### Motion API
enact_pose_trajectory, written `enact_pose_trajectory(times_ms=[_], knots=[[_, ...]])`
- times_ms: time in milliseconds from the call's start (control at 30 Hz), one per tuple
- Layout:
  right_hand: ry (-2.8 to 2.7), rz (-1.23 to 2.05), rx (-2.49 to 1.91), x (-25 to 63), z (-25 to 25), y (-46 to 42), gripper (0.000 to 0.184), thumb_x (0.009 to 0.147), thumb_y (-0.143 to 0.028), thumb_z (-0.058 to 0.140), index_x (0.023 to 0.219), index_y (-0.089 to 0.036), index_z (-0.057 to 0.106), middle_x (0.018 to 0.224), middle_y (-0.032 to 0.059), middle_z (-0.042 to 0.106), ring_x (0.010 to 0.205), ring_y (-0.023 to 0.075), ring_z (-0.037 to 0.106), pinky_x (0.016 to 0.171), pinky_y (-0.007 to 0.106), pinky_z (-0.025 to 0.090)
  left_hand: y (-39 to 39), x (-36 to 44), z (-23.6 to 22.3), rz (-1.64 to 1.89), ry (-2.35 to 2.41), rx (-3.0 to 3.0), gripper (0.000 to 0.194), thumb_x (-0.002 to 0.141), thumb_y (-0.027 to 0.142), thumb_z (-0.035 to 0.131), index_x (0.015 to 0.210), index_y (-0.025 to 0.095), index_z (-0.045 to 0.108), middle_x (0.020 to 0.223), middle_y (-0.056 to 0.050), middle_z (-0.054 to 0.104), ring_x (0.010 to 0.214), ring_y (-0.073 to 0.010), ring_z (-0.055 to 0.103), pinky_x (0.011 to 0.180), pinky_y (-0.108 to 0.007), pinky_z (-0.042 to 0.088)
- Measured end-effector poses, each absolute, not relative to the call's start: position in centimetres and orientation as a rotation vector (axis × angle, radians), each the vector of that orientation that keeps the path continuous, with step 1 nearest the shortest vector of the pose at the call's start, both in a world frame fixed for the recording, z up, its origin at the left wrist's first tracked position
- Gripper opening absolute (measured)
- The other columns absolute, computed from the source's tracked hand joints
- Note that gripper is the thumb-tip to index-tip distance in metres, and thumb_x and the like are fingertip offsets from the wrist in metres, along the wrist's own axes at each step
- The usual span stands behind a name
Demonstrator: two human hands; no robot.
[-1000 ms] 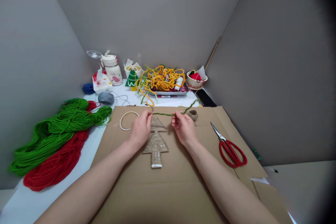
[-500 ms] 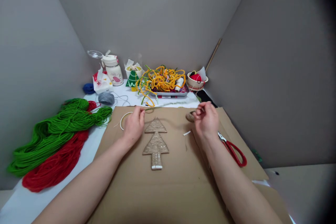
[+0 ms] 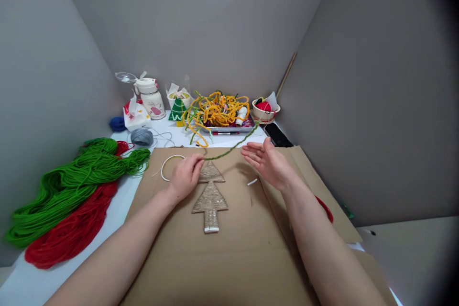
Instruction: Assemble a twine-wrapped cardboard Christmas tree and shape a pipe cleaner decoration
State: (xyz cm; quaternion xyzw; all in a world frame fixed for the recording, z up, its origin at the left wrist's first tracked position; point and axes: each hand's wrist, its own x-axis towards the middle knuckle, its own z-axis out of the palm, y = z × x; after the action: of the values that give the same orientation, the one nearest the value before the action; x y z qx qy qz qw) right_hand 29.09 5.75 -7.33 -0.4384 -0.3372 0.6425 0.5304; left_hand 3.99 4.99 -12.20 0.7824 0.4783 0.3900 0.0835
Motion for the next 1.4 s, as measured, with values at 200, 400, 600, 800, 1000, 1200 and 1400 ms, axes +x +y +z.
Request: enact_pose_trajectory(times_ms=[200,400,600,800,1000,1200,1400], knots=[[-0.685,1.511,-0.856,30.0,-6.8,6.0,0.027,0.080,-0.046,0.059,0.088,-0.020,0.063,0.102,0.0069,0.066,0.098,0.0181,0.061,0.084,0.034,0.051,5.2,4.1,-12.7,1.011,1.346,2.477,0.019,0.090,0.026,0.038,0.096,0.020,0.054,0.088,-0.007,0.064,0.081,-0.0173,0.060,0.075,-0.030,0.046],[-0.621,1.373,-0.738,31.4,-6.7,6.2,0.011,0.081,-0.027,0.060,0.089,-0.021,0.063,0.086,0.0012,0.067,0.080,0.0117,0.063,0.087,0.035,0.050,5.6,4.0,-13.2,0.934,1.352,2.479,0.020,0.090,0.027,0.037,0.096,0.020,0.055,0.087,-0.007,0.064,0.081,-0.0191,0.060,0.074,-0.032,0.046],[-0.614,1.243,-0.734,32.2,-6.5,6.5,0.012,0.079,-0.027,0.063,0.089,-0.020,0.063,0.084,0.0002,0.068,0.077,0.0105,0.063,0.084,0.032,0.051,5.8,3.8,-13.2,0.937,1.368,2.479,0.019,0.090,0.028,0.036,0.094,0.019,0.053,0.087,-0.007,0.064,0.079,-0.0187,0.059,0.073,-0.031,0.045],[-0.627,1.140,-0.786,33.1,-6.2,6.4,0.020,0.079,-0.038,0.061,0.081,-0.018,0.062,0.067,-0.0004,0.064,0.063,0.0107,0.061,0.069,0.028,0.053,5.7,4.0,-12.8,0.847,1.336,2.521,0.019,0.091,0.026,0.035,0.095,0.019,0.053,0.085,-0.007,0.063,0.079,-0.0189,0.059,0.071,-0.031,0.044],[-0.557,1.080,-0.668,34.4,-4.7,5.7,0.022,0.087,-0.031,0.051,0.070,-0.017,0.055,0.045,-0.0075,0.041,0.044,0.0051,0.045,0.057,0.021,0.049,4.9,4.4,-11.7,0.762,1.211,2.624,0.020,0.091,0.025,0.035,0.097,0.018,0.053,0.089,-0.007,0.064,0.082,-0.0179,0.059,0.073,-0.029,0.044],[-0.395,1.185,-0.561,36.5,-3.6,5.1,0.035,0.094,-0.021,0.030,0.065,-0.016,0.049,0.041,-0.0083,0.015,0.035,0.0060,0.020,0.035,0.015,0.027,3.9,5.7,-10.8,0.549,1.089,2.702,0.024,0.092,0.022,0.031,0.102,0.018,0.052,0.089,-0.007,0.063,0.084,-0.0184,0.058,0.074,-0.030,0.043],[-0.543,1.288,-0.505,37.0,-2.2,4.2,0.028,0.093,-0.026,0.037,0.071,-0.017,0.052,0.044,-0.0075,0.016,0.038,0.0069,0.021,0.035,0.017,0.025,1.6,6.4,-7.6,0.435,1.104,2.476,0.025,0.091,0.026,0.030,0.099,0.018,0.052,0.093,-0.008,0.063,0.085,-0.0187,0.057,0.075,-0.030,0.041]])
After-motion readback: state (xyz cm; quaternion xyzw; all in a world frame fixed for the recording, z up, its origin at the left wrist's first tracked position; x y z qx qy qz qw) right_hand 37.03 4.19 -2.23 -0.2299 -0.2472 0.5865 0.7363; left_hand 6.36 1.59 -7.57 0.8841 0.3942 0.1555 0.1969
